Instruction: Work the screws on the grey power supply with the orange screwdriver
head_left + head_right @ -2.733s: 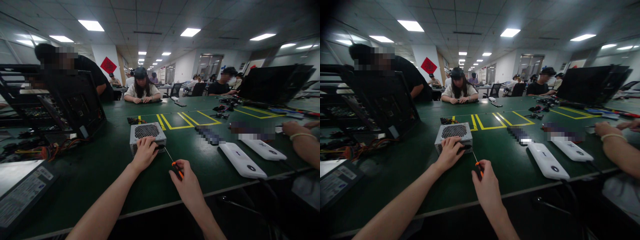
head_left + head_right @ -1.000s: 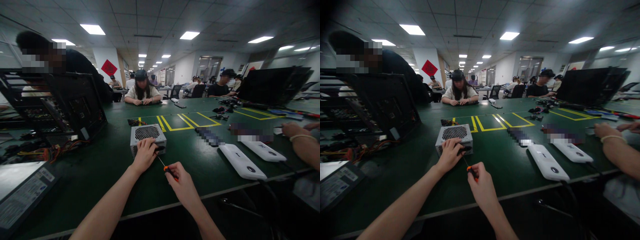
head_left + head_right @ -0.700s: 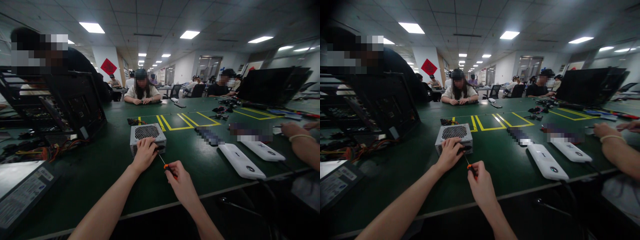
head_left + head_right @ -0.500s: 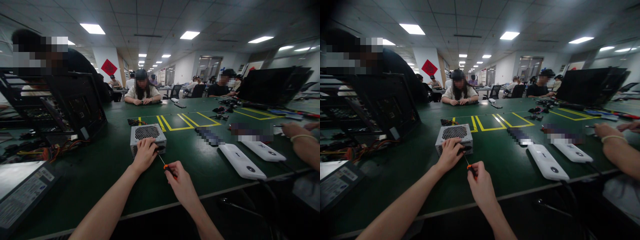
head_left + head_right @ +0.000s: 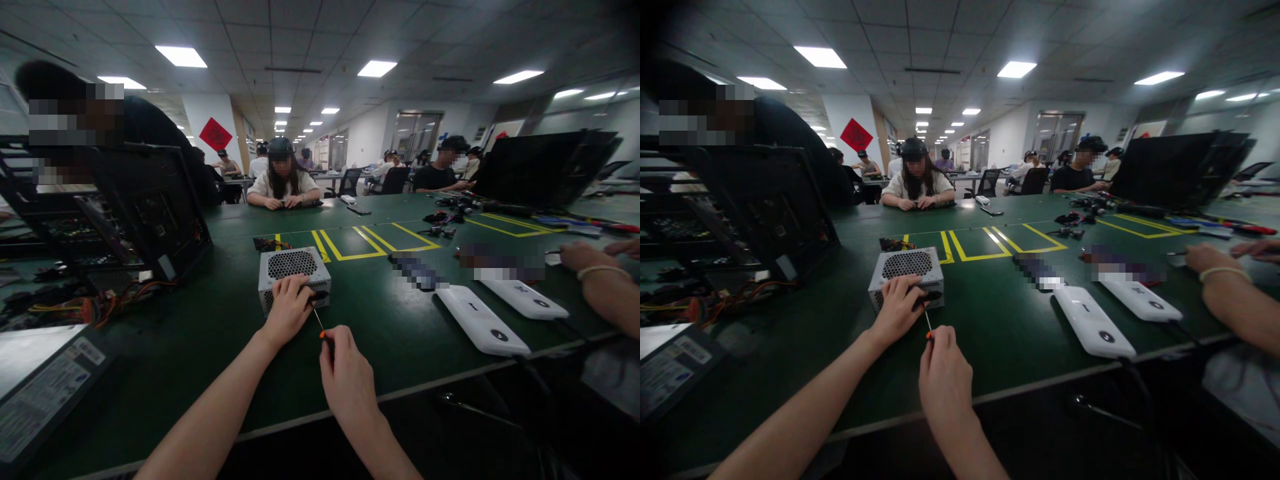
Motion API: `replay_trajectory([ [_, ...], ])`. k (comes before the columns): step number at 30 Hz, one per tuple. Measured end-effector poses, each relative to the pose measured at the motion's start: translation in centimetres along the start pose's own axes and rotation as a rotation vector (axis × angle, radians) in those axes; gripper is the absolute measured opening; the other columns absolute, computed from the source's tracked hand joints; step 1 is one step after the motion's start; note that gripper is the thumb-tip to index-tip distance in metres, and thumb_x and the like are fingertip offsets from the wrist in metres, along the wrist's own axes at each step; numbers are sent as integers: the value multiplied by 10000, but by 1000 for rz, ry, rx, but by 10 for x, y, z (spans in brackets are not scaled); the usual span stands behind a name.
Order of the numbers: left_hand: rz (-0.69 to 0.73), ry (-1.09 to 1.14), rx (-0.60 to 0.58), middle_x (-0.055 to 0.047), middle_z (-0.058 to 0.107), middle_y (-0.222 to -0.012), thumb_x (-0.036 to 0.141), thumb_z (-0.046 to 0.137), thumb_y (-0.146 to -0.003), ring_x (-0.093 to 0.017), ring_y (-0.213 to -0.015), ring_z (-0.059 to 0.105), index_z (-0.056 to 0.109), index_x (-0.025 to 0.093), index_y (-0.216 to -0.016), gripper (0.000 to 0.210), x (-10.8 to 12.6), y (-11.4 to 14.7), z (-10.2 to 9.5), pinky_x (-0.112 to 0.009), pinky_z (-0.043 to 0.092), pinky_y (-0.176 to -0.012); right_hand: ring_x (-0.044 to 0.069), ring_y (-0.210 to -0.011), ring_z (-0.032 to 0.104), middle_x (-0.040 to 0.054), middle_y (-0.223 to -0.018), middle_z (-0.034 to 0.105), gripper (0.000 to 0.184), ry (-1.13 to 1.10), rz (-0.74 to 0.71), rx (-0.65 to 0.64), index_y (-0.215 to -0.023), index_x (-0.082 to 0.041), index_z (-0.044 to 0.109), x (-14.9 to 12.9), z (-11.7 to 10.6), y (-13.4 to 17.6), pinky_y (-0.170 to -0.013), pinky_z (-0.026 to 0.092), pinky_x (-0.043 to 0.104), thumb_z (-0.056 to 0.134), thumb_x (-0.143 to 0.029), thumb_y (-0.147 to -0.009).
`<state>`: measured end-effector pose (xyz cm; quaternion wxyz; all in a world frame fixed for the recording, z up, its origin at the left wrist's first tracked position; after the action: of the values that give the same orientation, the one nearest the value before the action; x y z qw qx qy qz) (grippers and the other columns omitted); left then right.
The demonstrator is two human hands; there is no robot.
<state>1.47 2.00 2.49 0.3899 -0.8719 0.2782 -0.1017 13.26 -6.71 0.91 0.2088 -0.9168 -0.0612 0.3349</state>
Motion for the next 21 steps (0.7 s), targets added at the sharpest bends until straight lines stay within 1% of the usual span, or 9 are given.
replay_trajectory([
  [3,3,-4,0,-105,533,-1110,192,566,-751,-260,-1077,431,587,189,-870,121,0,0,-1,-419,332,-839,205,-735,587,67,-887,532,158,128,-10,-10,-890,-190,468,-5,2,3,-542,431,288,378,-84,-814],
  [6,5,-9,-4,-107,532,-1107,197,563,-753,-264,-1082,431,589,191,-877,126,0,0,-2,-420,332,-836,208,-783,586,67,-930,526,217,23,7,-20,-934,-190,455,-1,1,2,-597,459,312,416,-56,-766],
  [9,5,-8,-10,-106,533,-1107,197,561,-754,-266,-1082,433,588,195,-880,129,1,-1,-2,-422,331,-836,194,-798,586,52,-898,536,208,-233,65,-51,-952,-190,441,10,1,-2,-676,476,334,430,-100,-765],
  [10,3,-6,-10,-105,534,-1106,196,561,-754,-266,-1081,434,588,196,-879,127,1,-1,-2,-424,331,-836,182,-759,590,41,-867,538,190,-340,102,-83,-963,-193,434,14,2,-4,-650,482,323,427,-137,-781],
  [12,-1,-1,-7,-103,537,-1105,196,563,-753,-265,-1080,436,588,200,-876,125,1,-1,-2,-427,332,-836,149,-628,578,17,-801,536,185,-581,200,-174,-992,-200,405,19,7,-5,-520,473,277,419,-222,-809],
  [14,-4,5,-1,-103,540,-1103,194,565,-752,-263,-1078,439,589,198,-873,123,1,-1,-2,-426,334,-839,120,-510,533,-5,-735,539,213,-824,314,-252,-1007,-201,370,19,12,-6,-403,413,229,410,-294,-820],
  [16,-5,6,6,-103,542,-1102,189,567,-750,-261,-1076,441,591,196,-873,125,1,-1,-2,-424,336,-838,102,-457,497,-20,-681,551,243,-1024,407,-276,-999,-198,355,16,15,-7,-364,364,199,426,-334,-810],
  [19,-7,7,9,-103,543,-1101,183,569,-747,-260,-1076,442,593,195,-874,129,1,0,-2,-424,340,-837,88,-442,475,-17,-650,580,290,-1221,517,-256,-961,-190,367,11,14,-8,-363,327,181,512,-336,-758],
  [21,-10,12,7,-102,543,-1102,183,572,-746,-259,-1078,441,594,196,-874,131,1,0,-2,-425,340,-842,84,-450,472,-5,-657,602,317,-1265,542,-266,-937,-186,369,10,12,-10,-366,321,176,565,-305,-718],
])
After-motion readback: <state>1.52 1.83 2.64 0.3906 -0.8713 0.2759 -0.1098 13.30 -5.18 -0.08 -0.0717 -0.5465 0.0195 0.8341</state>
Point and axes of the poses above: each hand's wrist, its own y-axis away from the middle knuckle, its own z-axis out of the palm, x = y × z, the point moved 3 cm from there along -y, towards the middle knuckle
